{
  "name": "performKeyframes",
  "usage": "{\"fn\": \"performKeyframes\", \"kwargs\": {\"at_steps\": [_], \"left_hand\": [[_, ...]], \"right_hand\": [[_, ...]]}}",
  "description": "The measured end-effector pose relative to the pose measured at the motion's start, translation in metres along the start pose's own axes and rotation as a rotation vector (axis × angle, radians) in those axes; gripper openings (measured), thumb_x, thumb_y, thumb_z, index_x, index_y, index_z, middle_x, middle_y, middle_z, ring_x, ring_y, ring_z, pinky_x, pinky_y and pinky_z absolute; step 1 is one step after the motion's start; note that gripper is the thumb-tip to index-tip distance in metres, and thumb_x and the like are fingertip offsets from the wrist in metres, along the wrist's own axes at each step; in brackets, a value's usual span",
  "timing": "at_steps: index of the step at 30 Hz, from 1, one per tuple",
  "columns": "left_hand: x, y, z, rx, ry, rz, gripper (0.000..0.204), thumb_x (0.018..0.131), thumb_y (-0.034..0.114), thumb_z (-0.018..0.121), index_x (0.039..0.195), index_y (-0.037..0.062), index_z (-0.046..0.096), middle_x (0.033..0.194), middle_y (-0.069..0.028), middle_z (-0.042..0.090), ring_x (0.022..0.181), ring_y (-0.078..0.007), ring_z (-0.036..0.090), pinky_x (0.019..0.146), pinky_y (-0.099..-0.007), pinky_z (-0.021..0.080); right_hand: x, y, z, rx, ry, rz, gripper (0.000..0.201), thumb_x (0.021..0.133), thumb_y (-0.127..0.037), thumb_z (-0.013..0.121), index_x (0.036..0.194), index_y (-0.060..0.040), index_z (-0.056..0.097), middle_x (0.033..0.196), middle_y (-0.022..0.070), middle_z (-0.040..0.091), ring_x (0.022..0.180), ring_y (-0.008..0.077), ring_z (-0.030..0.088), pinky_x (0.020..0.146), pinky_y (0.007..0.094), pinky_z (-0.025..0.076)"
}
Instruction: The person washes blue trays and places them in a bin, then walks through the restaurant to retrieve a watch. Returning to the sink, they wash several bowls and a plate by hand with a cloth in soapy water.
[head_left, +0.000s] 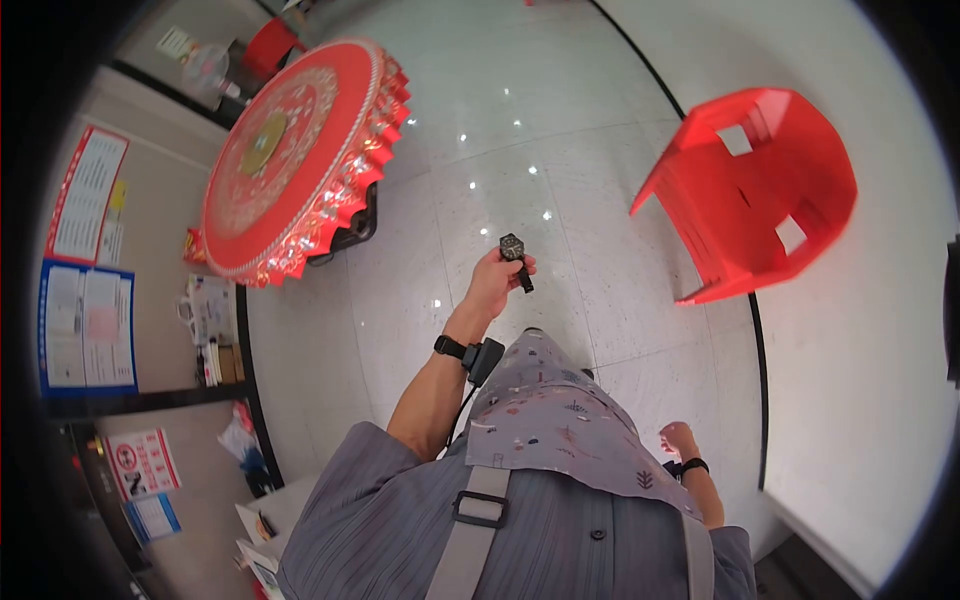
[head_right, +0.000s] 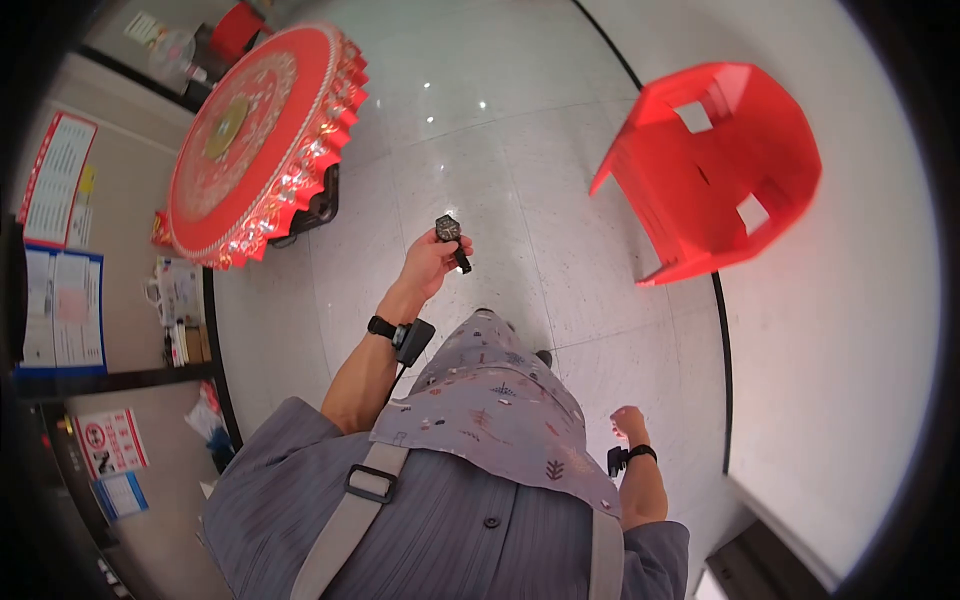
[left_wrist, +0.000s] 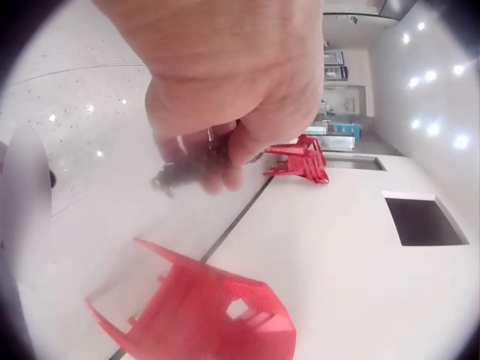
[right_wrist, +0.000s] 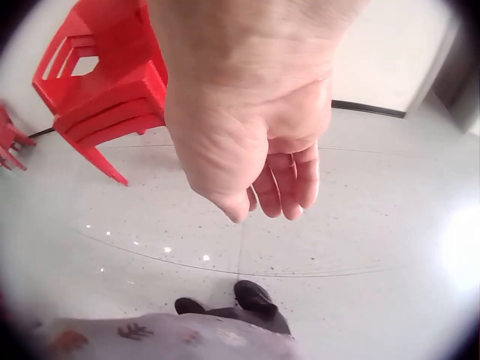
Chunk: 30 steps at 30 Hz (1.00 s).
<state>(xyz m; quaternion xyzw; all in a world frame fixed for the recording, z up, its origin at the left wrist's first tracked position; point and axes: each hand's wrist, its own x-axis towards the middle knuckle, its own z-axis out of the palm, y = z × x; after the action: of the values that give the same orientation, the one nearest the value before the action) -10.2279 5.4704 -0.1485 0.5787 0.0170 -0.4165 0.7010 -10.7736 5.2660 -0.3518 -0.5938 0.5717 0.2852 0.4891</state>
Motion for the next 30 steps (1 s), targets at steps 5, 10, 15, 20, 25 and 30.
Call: {"fn": "performKeyframes", "kwargs": {"at_steps": [5, 10, 15, 20, 25, 30], "left_hand": [[0.070, 0.026, -0.035, -0.067, 0.097, 0.011, 0.023, 0.095, -0.001, 0.054, 0.116, 0.0029, 0.061, 0.107, -0.0106, 0.071, 0.095, -0.0223, 0.069, 0.087, -0.0382, 0.053], [0.183, 0.081, -0.064, -0.121, 0.136, 0.012, 0.024, 0.096, -0.001, 0.054, 0.119, 0.0024, 0.060, 0.107, -0.0108, 0.072, 0.095, -0.0215, 0.069, 0.087, -0.0377, 0.053], [0.285, 0.177, -0.082, -0.146, 0.148, 0.016, 0.025, 0.097, 0.000, 0.053, 0.121, 0.0025, 0.059, 0.107, -0.0107, 0.072, 0.095, -0.0207, 0.069, 0.087, -0.0372, 0.053], [0.373, 0.250, -0.094, -0.123, 0.188, 0.038, 0.023, 0.097, 0.001, 0.053, 0.119, 0.0039, 0.059, 0.105, -0.0100, 0.071, 0.094, -0.0199, 0.068, 0.086, -0.0373, 0.053], [0.487, 0.299, -0.110, -0.130, 0.234, 0.036, 0.023, 0.097, 0.001, 0.053, 0.118, 0.0047, 0.060, 0.105, -0.0097, 0.071, 0.093, -0.0193, 0.068, 0.084, -0.0359, 0.052], [0.623, 0.372, -0.110, -0.165, 0.316, 0.026, 0.023, 0.096, 0.001, 0.053, 0.118, 0.0052, 0.061, 0.106, -0.0095, 0.071, 0.092, -0.0187, 0.068, 0.082, -0.0344, 0.052]], "right_hand": [[0.090, -0.154, -0.050, -0.025, 0.016, -0.277, 0.013, 0.086, -0.012, 0.063, 0.083, -0.0027, 0.072, 0.066, 0.0088, 0.067, 0.056, 0.0172, 0.065, 0.050, 0.0325, 0.051], [0.132, -0.339, -0.082, 0.107, 0.047, -0.394, 0.014, 0.086, -0.011, 0.062, 0.085, -0.0005, 0.071, 0.066, 0.0080, 0.065, 0.057, 0.0172, 0.064, 0.050, 0.0310, 0.050], [0.152, -0.466, -0.111, 0.051, -0.057, -0.245, 0.012, 0.090, -0.014, 0.063, 0.090, -0.0031, 0.068, 0.077, 0.0057, 0.066, 0.065, 0.0168, 0.066, 0.054, 0.0300, 0.053], [0.189, -0.568, -0.124, 0.042, -0.149, -0.219, 0.016, 0.089, -0.016, 0.063, 0.095, -0.0032, 0.070, 0.079, 0.0077, 0.066, 0.067, 0.0183, 0.066, 0.060, 0.0340, 0.057], [0.242, -0.694, -0.146, -0.042, -0.138, -0.238, 0.016, 0.088, -0.012, 0.067, 0.095, 0.0009, 0.071, 0.074, 0.0077, 0.066, 0.062, 0.0169, 0.065, 0.054, 0.0316, 0.054], [0.332, -0.874, -0.213, -0.091, -0.196, -0.270, 0.014, 0.089, -0.011, 0.067, 0.095, 0.0009, 0.071, 0.075, 0.0077, 0.067, 0.063, 0.0169, 0.066, 0.055, 0.0307, 0.054]]}}
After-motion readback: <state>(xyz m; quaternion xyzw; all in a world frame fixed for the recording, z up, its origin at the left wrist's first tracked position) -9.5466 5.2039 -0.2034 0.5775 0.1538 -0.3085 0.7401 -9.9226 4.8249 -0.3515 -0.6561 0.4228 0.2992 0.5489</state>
